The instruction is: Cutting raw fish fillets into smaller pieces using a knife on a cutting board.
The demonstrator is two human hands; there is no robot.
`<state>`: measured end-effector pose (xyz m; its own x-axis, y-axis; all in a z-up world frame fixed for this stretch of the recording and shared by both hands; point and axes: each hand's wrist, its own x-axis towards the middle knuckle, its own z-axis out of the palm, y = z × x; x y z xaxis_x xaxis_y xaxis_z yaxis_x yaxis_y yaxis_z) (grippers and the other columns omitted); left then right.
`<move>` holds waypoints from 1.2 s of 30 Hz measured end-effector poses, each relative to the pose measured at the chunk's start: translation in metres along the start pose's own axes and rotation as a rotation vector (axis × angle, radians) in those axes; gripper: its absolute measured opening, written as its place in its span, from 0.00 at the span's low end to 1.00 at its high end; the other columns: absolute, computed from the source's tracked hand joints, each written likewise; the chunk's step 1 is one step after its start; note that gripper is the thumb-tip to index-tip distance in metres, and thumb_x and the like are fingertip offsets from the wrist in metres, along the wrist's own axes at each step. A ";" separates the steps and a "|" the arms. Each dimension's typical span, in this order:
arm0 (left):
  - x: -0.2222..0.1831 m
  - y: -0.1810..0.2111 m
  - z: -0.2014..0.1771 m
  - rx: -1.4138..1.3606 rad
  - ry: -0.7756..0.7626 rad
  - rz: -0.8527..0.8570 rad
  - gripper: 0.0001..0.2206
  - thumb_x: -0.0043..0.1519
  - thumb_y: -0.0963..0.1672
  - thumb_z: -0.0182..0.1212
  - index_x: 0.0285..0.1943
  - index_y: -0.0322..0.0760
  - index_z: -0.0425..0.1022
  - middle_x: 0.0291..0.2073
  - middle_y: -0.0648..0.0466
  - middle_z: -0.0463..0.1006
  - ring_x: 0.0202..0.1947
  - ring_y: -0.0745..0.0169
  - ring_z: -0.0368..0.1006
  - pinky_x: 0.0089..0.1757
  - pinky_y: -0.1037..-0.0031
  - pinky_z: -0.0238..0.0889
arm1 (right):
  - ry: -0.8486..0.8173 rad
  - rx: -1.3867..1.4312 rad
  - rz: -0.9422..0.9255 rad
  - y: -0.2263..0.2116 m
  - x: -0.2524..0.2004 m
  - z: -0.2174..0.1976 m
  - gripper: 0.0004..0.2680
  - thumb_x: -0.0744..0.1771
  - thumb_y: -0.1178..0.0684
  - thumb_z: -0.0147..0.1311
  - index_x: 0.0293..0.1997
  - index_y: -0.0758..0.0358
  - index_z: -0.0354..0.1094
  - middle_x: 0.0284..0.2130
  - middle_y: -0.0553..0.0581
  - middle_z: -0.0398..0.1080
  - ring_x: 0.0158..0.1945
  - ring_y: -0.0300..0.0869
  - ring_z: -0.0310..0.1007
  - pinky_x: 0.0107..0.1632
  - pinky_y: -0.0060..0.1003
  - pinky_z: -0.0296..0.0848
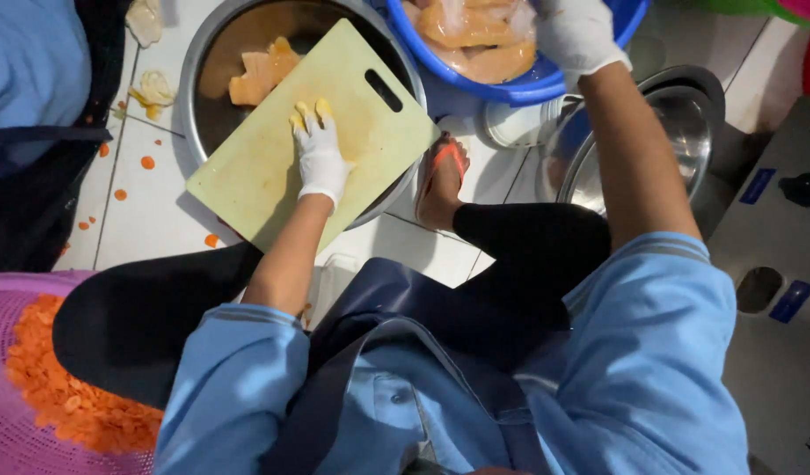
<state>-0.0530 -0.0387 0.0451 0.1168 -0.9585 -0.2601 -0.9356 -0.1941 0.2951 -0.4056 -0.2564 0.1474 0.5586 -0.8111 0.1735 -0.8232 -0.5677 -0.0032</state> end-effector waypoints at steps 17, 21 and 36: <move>-0.008 0.009 -0.015 -0.065 -0.030 -0.039 0.49 0.44 0.43 0.71 0.72 0.30 0.40 0.68 0.30 0.39 0.65 0.21 0.40 0.62 0.54 0.43 | 0.177 0.440 0.097 -0.039 0.031 0.113 0.17 0.62 0.62 0.51 0.56 0.56 0.67 0.37 0.62 0.75 0.33 0.54 0.74 0.38 0.41 0.72; -0.007 0.008 -0.011 -0.061 -0.025 -0.030 0.50 0.43 0.43 0.72 0.72 0.30 0.40 0.68 0.29 0.39 0.66 0.21 0.40 0.62 0.54 0.42 | 0.089 0.177 0.083 -0.054 0.033 0.118 0.20 0.61 0.59 0.49 0.60 0.48 0.65 0.27 0.63 0.67 0.24 0.56 0.66 0.29 0.46 0.67; -0.008 0.012 -0.019 -0.034 -0.046 -0.039 0.49 0.44 0.44 0.70 0.72 0.31 0.39 0.68 0.28 0.39 0.65 0.22 0.41 0.61 0.55 0.42 | -0.079 0.244 0.148 -0.042 0.039 0.159 0.20 0.63 0.61 0.44 0.63 0.46 0.62 0.29 0.64 0.64 0.24 0.55 0.64 0.29 0.46 0.66</move>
<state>-0.0586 -0.0375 0.0683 0.1368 -0.9398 -0.3132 -0.9186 -0.2387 0.3150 -0.3329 -0.2868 -0.0024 0.4483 -0.8906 0.0763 -0.8531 -0.4518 -0.2609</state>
